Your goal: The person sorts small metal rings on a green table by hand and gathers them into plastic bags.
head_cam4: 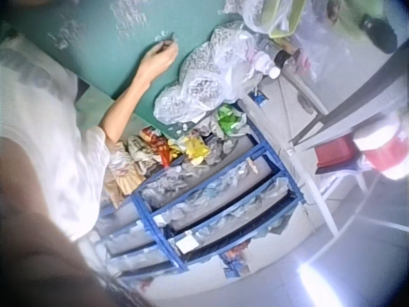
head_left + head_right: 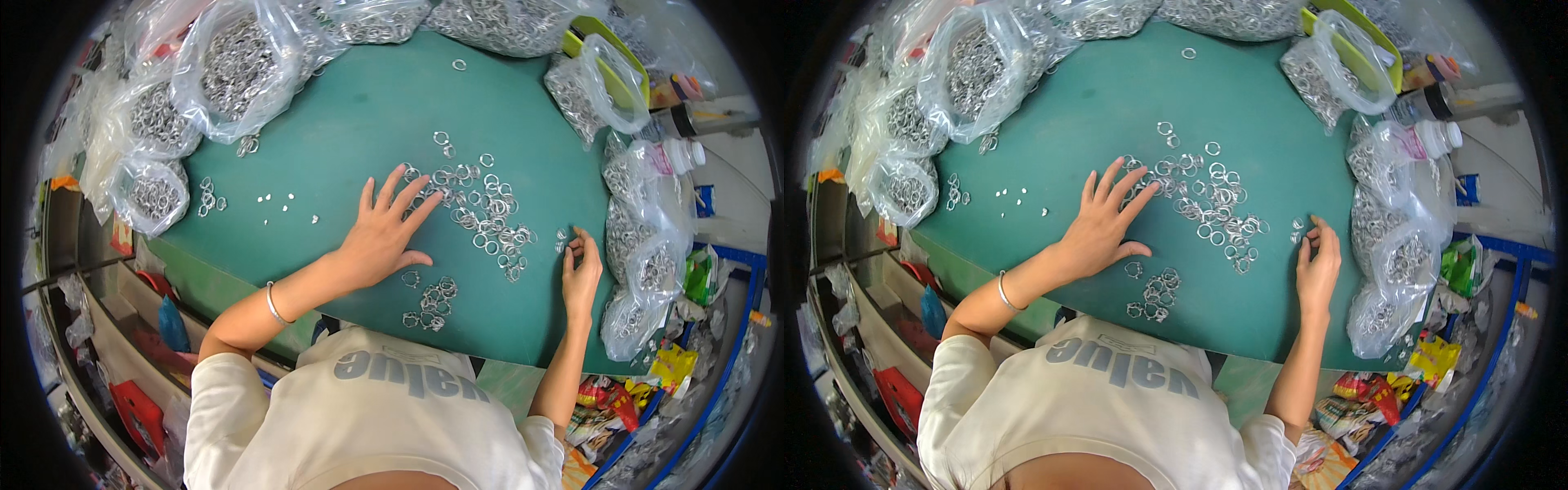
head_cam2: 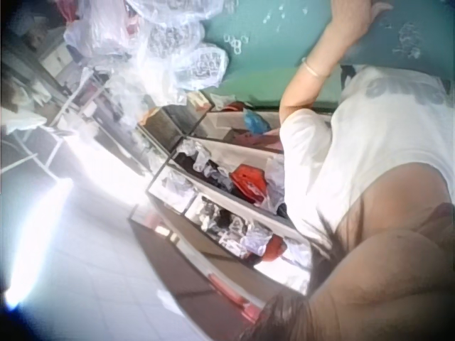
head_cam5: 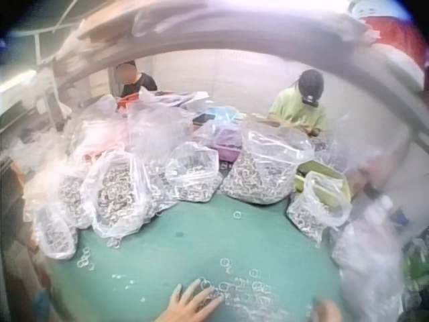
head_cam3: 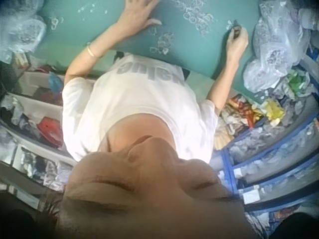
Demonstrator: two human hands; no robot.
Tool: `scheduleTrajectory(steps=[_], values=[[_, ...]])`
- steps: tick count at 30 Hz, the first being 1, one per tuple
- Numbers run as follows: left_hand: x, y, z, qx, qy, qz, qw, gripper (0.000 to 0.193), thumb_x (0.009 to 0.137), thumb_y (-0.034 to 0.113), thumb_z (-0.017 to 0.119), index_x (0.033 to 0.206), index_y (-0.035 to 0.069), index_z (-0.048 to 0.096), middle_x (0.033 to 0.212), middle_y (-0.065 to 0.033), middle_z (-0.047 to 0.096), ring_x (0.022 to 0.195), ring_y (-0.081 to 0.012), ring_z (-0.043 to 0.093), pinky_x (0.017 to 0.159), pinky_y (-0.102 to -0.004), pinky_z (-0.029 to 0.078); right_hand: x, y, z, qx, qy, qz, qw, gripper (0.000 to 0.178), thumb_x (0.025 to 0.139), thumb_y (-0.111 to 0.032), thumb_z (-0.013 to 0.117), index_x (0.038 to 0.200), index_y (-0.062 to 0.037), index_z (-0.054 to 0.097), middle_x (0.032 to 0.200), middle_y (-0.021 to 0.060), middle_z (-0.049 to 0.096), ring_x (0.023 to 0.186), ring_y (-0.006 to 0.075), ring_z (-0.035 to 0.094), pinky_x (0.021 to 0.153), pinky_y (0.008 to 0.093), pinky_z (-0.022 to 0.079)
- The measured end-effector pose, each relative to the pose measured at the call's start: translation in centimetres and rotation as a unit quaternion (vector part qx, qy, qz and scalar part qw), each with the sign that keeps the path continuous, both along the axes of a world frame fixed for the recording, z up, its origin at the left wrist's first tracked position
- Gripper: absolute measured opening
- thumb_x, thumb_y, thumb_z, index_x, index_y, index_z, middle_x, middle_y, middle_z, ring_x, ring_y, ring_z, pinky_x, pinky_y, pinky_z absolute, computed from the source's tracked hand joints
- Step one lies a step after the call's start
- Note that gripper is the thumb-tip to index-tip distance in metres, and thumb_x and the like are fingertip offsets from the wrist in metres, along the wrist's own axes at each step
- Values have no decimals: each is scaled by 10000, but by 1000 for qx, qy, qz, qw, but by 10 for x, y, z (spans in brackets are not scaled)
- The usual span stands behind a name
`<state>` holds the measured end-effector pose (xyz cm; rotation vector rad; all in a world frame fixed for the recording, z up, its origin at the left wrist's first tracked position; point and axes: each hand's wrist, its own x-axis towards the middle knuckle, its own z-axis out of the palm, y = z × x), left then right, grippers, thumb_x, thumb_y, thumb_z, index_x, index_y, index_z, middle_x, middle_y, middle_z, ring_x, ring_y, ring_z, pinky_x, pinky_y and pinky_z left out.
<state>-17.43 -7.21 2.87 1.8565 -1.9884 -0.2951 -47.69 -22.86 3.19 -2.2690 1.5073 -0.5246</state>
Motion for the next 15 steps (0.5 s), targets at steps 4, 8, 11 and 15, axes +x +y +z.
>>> scheduleTrajectory(steps=[4, 8, 11, 15], values=[[4, -23, -16, -4, -17, -26, 999, 765, 742, 310, 725, 1397, 134, 371, 1444, -155, 293, 1349, -415, 226, 1067, -565, 257, 0, 11, 10, -112, 46, 52, 991, 432, 773, -14, 645, 1190, -14, 533, 1110, 170, 541, 1021, 324, 502, 901, 397, 406], [12, -55, -22, -92, 44, -78, 992, 547, 760, 210, 706, 1260, 89, 519, 1340, -138, 437, 1254, -359, 398, 1016, -489, 366, 68, 44, 18, -57, 33, 162, 985, 560, 758, -123, 712, 1260, -20, 484, 1288, 186, 456, 1146, 370, 447, 971, 425, 360], [17, -71, -32, -132, 114, -110, 978, 374, 776, 116, 683, 1136, 57, 603, 1208, -121, 553, 1140, -312, 517, 955, -431, 431, 101, 53, -8, -94, 21, 181, 979, 495, 771, -110, 690, 1223, -24, 507, 1265, 178, 457, 1125, 362, 462, 939, 443, 371], [25, -75, -25, -113, 226, -14, 967, 298, 799, 30, 649, 1095, 42, 618, 1109, -115, 606, 1034, -303, 577, 903, -386, 462, 121, 45, -17, -72, -64, 246, 965, 319, 789, -59, 647, 1095, -13, 569, 1134, 157, 529, 1026, 318, 528, 834, 396, 434]])
